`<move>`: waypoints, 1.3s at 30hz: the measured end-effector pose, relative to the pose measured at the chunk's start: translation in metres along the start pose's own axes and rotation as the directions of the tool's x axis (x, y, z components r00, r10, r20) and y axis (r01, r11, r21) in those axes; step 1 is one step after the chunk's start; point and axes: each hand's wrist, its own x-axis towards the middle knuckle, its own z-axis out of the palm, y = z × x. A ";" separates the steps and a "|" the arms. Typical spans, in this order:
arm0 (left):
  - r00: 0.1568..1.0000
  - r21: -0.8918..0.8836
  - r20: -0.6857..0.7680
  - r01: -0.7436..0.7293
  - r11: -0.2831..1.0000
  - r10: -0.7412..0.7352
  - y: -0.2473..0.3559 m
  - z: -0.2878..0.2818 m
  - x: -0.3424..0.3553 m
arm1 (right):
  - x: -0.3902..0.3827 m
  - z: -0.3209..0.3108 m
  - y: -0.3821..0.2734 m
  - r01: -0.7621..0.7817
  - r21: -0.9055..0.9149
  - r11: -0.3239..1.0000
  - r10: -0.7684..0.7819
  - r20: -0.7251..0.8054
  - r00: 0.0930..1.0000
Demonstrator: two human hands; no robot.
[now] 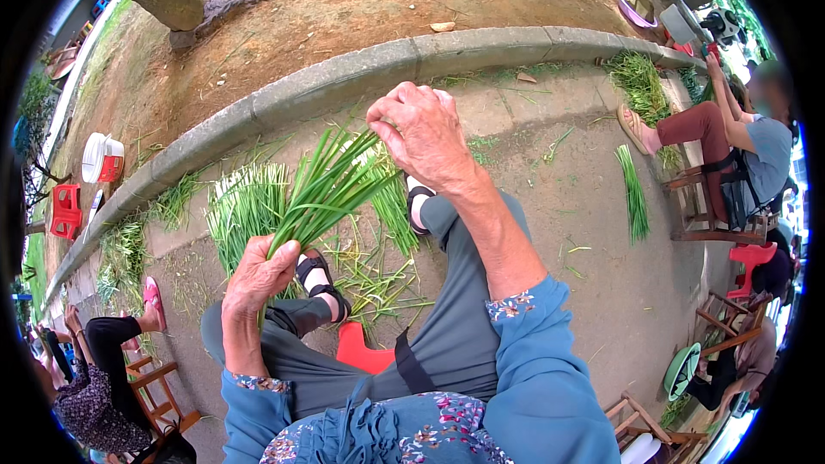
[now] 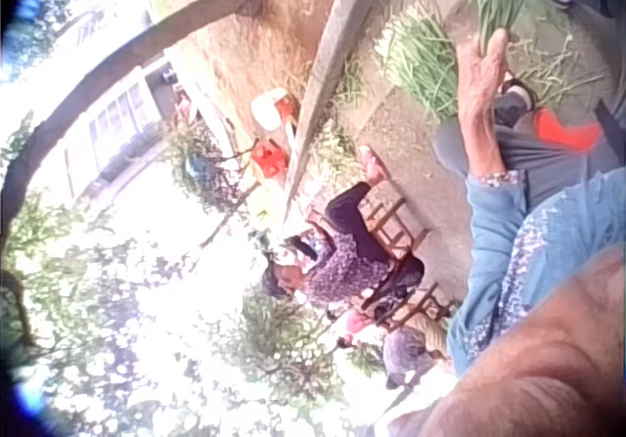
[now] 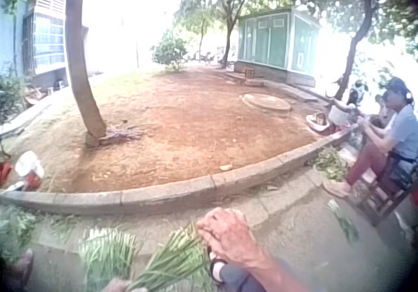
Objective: The person sorts bunches of green leaves by hand, removing damaged parts and placing the cleaned items into a pile.
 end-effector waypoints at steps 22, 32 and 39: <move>1.000 -0.049 -0.003 -0.016 0.999 0.015 -0.001 -0.003 -0.001 | 0.005 -0.005 0.025 -0.509 0.135 0.850 0.524 -0.316 0.791; 0.998 -0.103 -0.024 -0.052 0.993 0.050 -0.001 -0.005 -0.001 | 0.003 -0.017 0.026 -0.386 0.309 0.869 0.477 -0.314 0.821; 0.998 -0.102 -0.019 -0.056 0.993 0.055 -0.002 -0.007 -0.001 | 0.003 -0.019 0.017 -0.236 0.288 0.928 0.283 -0.135 0.950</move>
